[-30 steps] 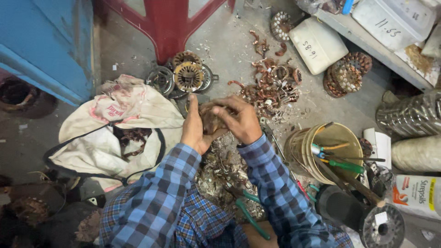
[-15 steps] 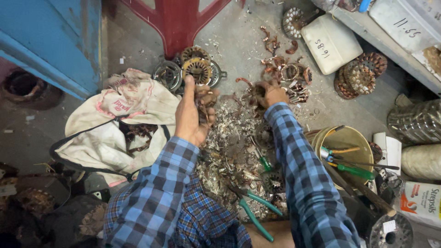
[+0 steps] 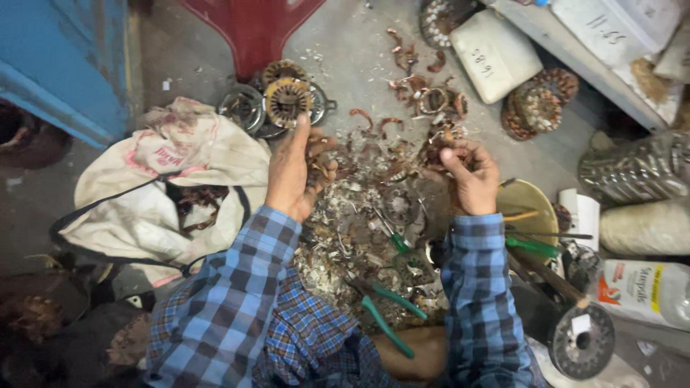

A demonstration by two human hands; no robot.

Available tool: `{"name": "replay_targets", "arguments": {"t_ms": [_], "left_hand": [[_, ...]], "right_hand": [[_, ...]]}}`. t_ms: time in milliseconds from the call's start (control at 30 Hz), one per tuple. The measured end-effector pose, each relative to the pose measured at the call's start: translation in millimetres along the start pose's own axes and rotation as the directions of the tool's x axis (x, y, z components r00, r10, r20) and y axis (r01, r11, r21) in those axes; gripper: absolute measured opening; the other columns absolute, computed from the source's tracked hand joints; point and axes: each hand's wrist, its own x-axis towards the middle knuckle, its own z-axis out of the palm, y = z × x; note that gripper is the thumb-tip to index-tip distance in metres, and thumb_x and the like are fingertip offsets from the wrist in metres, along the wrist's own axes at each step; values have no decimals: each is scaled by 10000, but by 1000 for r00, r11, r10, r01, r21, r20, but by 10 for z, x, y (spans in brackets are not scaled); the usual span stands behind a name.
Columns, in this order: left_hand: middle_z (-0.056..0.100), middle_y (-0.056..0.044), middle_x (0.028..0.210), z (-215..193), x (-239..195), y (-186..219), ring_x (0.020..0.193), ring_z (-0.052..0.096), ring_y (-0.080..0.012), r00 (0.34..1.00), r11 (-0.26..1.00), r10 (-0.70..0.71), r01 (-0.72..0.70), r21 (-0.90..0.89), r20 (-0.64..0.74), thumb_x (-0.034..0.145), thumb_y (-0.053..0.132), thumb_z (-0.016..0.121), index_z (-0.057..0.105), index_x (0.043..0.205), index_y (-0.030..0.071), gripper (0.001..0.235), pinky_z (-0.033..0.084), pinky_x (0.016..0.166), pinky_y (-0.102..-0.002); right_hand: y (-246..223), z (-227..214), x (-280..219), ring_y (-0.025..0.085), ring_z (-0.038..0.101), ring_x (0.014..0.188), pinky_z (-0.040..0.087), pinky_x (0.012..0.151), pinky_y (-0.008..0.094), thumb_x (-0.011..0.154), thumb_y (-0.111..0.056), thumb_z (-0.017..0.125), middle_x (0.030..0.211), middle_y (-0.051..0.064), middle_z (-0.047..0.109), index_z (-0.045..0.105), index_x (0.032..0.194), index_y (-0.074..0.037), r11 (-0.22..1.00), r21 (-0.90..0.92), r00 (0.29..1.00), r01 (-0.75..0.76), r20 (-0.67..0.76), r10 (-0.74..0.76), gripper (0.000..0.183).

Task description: The person disassembles small motor parts and sorts through copper wire and metal scraps on the floor, using pliers to pull pieces apart and placing components into a white bag.

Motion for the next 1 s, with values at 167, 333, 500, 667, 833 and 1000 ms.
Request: {"name": "replay_targets", "arguments": {"t_ms": [167, 333, 500, 667, 833, 1000], "left_hand": [[706, -74, 932, 94, -98, -174, 760, 713, -242, 971, 975, -222, 219, 43, 91, 921, 523, 633, 610, 1040, 101, 439, 641, 698, -456], [692, -110, 1010, 213, -245, -264, 914, 715, -335, 914, 917, -393, 380, 122, 106, 889, 610, 584, 614, 1122, 102, 560, 621, 858, -582], [728, -131, 1116, 266, -416, -311, 1018, 717, -334, 818, 887, -454, 451, 96, 354, 889, 768, 432, 651, 1233, 97, 785, 563, 914, -599], [734, -139, 1109, 195, -464, -331, 1035, 720, -316, 806, 875, -405, 478, -71, 432, 949, 721, 442, 640, 1250, 93, 724, 584, 945, -592], [731, -117, 1096, 150, -420, -499, 1012, 711, -330, 881, 881, -308, 407, -243, 358, 1031, 599, 476, 625, 1235, 124, 539, 580, 876, -533], [687, -87, 1162, 2, -404, -717, 1072, 652, -254, 926, 940, -84, 196, -280, 368, 1100, 574, 433, 617, 1396, 102, 587, 582, 918, -443]], "right_hand": [[-310, -33, -285, 278, 723, 974, 629, 847, 523, 1107, -144, 554, 1138, 166, 720, 613, 1278, -5, 955, 246, 972, -167, 203, 118, 229], [-451, 203, -573, 337, 699, 1105, 606, 903, 559, 1092, -199, 517, 1289, 215, 658, 549, 1295, -17, 947, 275, 960, -163, 267, 87, 274], [-533, 746, -868, 332, 649, 1237, 596, 1004, 559, 1075, -141, 606, 1390, 214, 603, 538, 1293, -29, 984, 177, 895, 2, 438, -81, 254], [-702, 1016, -1038, 299, 604, 1291, 522, 1073, 413, 966, -163, 690, 1405, 191, 582, 578, 1363, -14, 655, -517, 793, 551, 569, -218, 439], [-618, 1080, -1195, 291, 524, 1326, 460, 1176, 410, 1077, -298, 657, 1470, 182, 538, 555, 1461, -35, 813, -354, 883, 463, 263, -388, 477], [-8, 1368, -1327, 389, 412, 1425, 381, 1164, 470, 802, -398, 788, 1560, 247, 376, 409, 1530, 19, 511, -575, 769, 639, 487, -414, 921]]}}
